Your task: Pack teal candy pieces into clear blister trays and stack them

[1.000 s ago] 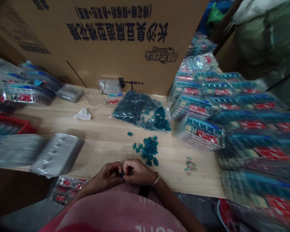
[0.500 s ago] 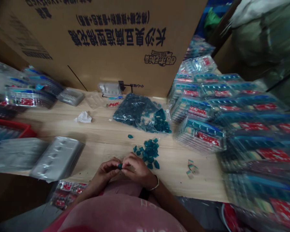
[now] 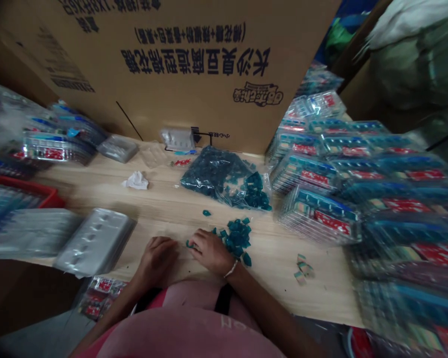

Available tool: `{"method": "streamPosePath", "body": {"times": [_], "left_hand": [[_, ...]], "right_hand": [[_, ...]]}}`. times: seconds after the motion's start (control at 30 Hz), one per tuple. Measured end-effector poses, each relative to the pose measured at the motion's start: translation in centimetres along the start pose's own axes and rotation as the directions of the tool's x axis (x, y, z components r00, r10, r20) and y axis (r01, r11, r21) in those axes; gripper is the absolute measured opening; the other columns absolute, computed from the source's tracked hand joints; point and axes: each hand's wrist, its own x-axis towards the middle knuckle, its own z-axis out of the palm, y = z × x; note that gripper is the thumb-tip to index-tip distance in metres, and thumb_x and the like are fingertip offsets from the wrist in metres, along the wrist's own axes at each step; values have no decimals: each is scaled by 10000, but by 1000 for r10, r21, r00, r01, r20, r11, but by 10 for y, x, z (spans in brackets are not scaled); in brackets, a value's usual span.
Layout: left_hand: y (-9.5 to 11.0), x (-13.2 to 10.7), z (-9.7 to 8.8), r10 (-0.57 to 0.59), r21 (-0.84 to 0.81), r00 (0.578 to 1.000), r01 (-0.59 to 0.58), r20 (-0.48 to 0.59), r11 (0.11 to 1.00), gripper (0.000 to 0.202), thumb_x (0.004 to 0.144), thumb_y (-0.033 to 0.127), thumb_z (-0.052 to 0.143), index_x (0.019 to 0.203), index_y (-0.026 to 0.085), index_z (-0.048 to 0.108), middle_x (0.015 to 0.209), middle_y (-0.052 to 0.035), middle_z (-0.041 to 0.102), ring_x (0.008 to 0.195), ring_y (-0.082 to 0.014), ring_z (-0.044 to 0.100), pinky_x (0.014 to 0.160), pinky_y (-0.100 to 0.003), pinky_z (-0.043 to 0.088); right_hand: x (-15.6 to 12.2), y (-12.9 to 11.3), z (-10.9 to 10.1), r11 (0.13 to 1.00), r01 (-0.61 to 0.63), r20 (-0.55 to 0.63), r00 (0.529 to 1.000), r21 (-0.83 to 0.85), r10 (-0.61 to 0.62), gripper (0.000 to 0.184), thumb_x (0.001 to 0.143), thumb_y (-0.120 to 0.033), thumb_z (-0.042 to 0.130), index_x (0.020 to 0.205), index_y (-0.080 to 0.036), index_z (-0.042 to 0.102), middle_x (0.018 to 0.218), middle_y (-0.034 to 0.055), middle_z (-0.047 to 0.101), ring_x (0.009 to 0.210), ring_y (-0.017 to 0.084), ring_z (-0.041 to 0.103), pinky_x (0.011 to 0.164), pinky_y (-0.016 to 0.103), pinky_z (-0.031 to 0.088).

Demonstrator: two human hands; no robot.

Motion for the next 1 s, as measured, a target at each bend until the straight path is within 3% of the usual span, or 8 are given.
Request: {"method": "streamPosePath", "body": {"times": [0.13, 0.37, 0.47, 0.6, 0.73, 0.8, 0.87, 1.0], "left_hand": [[-15, -2, 7, 78, 117, 997, -81, 31, 990, 237, 793, 157, 522, 1005, 166, 629, 878, -71, 634, 819, -192, 554, 727, -326, 445], [-14, -4, 14, 85, 185, 996, -87, 20, 979, 209, 839, 173, 495, 999, 176, 629, 873, -73, 624, 809, -191, 548, 720, -329, 433], [-13, -3, 13, 98, 182, 995, -99, 14, 978, 198, 838, 176, 494, 981, 177, 630, 852, -69, 626, 789, -186, 553, 701, -320, 437], [-5, -4, 8, 114, 173, 993, -105, -40, 979, 216, 809, 170, 531, 1006, 188, 620, 894, -69, 635, 818, -194, 562, 721, -333, 440], [14, -1, 5, 98, -87, 988, -109, -116, 990, 268, 815, 149, 547, 1073, 203, 593, 950, -66, 640, 866, -172, 582, 749, -306, 467], [24, 3, 6, -3, -307, 995, -27, -96, 951, 227, 825, 164, 546, 1041, 196, 609, 895, -55, 647, 827, -154, 600, 716, -271, 483], [31, 9, 9, -159, -491, 987, 128, -23, 862, 164, 818, 208, 567, 963, 182, 639, 824, -43, 651, 770, -146, 612, 687, -254, 489], [36, 16, 12, -382, -688, 916, 357, 125, 632, 186, 723, 319, 672, 805, 152, 664, 735, -33, 655, 692, -147, 606, 649, -244, 481]], "right_hand": [[13, 5, 8, 993, 65, 49, 997, -102, -60, 46, 802, -145, 608, 809, -176, 575, 811, 30, 592, 802, 162, 543, 716, 261, 420], [11, 0, 12, 968, 170, 75, 984, -187, -159, 40, 848, -182, 562, 837, -188, 599, 838, 36, 619, 803, 164, 545, 749, 284, 418], [11, 3, 16, 994, 89, 5, 996, -65, -89, 26, 794, -166, 620, 784, -188, 611, 776, 23, 627, 756, 156, 565, 715, 271, 428], [10, 0, 13, 952, -124, -122, 979, 279, 163, 47, 744, -164, 631, 706, -182, 609, 705, 4, 632, 684, 133, 588, 655, 236, 444], [9, -11, 1, 840, -219, -72, 954, 496, 291, 92, 747, -261, 615, 709, -177, 614, 695, 0, 646, 669, 131, 588, 646, 237, 452], [10, -15, -3, 787, -250, -10, 951, 564, 309, 152, 760, -317, 602, 708, -173, 611, 670, -7, 635, 635, 124, 568, 615, 233, 447], [10, -16, -5, 747, -272, 24, 945, 607, 325, 196, 771, -352, 583, 700, -171, 605, 642, -12, 618, 598, 115, 543, 582, 229, 436], [8, -18, -6, 740, -284, 36, 942, 610, 332, 152, 740, -321, 604, 708, -173, 599, 642, -18, 608, 590, 110, 533, 567, 225, 433]]}}
